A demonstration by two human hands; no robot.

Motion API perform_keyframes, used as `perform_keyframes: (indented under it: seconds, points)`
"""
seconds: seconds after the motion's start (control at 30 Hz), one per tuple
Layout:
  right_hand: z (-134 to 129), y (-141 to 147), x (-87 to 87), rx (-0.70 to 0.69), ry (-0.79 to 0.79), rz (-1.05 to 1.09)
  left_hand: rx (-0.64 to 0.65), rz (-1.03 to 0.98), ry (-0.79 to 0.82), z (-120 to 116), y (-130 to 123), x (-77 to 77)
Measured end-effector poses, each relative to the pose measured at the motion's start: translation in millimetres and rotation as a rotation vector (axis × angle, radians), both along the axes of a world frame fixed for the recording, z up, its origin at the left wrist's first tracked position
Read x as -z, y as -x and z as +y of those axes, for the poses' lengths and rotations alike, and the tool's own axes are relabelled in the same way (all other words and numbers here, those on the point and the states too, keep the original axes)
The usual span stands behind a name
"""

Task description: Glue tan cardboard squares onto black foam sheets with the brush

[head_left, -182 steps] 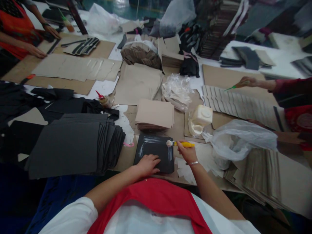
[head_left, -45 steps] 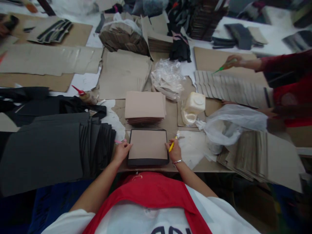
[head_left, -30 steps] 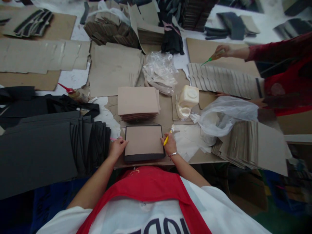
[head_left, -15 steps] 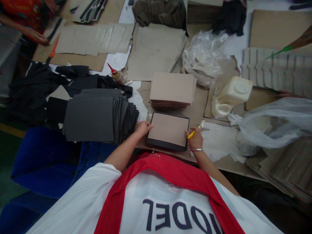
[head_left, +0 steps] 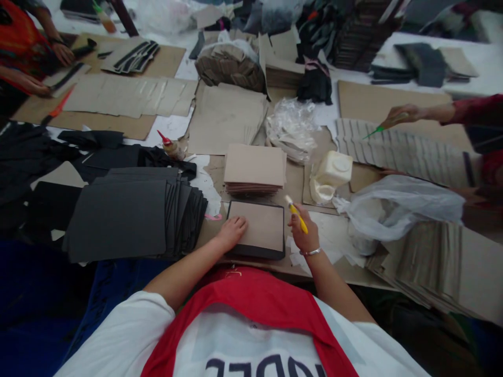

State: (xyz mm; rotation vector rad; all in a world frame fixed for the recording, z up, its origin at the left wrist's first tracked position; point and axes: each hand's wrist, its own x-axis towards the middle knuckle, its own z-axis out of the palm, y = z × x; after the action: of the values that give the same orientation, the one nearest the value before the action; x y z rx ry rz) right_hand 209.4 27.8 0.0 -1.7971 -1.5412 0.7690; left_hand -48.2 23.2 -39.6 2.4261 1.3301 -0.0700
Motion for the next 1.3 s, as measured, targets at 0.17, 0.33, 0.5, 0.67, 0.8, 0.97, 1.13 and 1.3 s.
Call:
perform_keyframes:
  seconds: [0.17, 0.33, 0.5, 0.67, 0.8, 0.97, 1.13, 1.3]
  points:
    - [34, 72, -0.2, -0.086, 0.305, 0.553, 0.011, 0.080, 0.014, -5, -13, 1.9]
    - [50, 104, 31.4, 0.015, 0.424, 0.598, -0.067, 0.100, 0.033, -14, -20, 2.8]
    - [36, 40, 35.4, 0.130, 0.427, 0.537, -0.068, 0.147, -0.014, -18, -21, 1.7]
    - [22, -11, 28.3, 0.246, 0.412, 0.508, -0.038, 0.179, -0.054, -19, -21, 2.8]
    - [5, -39, 20.0, 0.294, 0.357, 0.462, -0.008, 0.192, -0.090, -18, -23, 3.1]
    - [-50, -77, 27.3, 0.102, 0.180, 0.208, 0.003, 0.195, -0.115, -18, -26, 2.8]
    - [-100, -80, 79.5, -0.145, 0.169, -0.481, -0.040, 0.215, -0.095, -21, -30, 1.2]
    - [-109, -77, 119.0, -0.128, 0.170, -0.644, -0.046, 0.257, -0.076, -22, -33, -2.0]
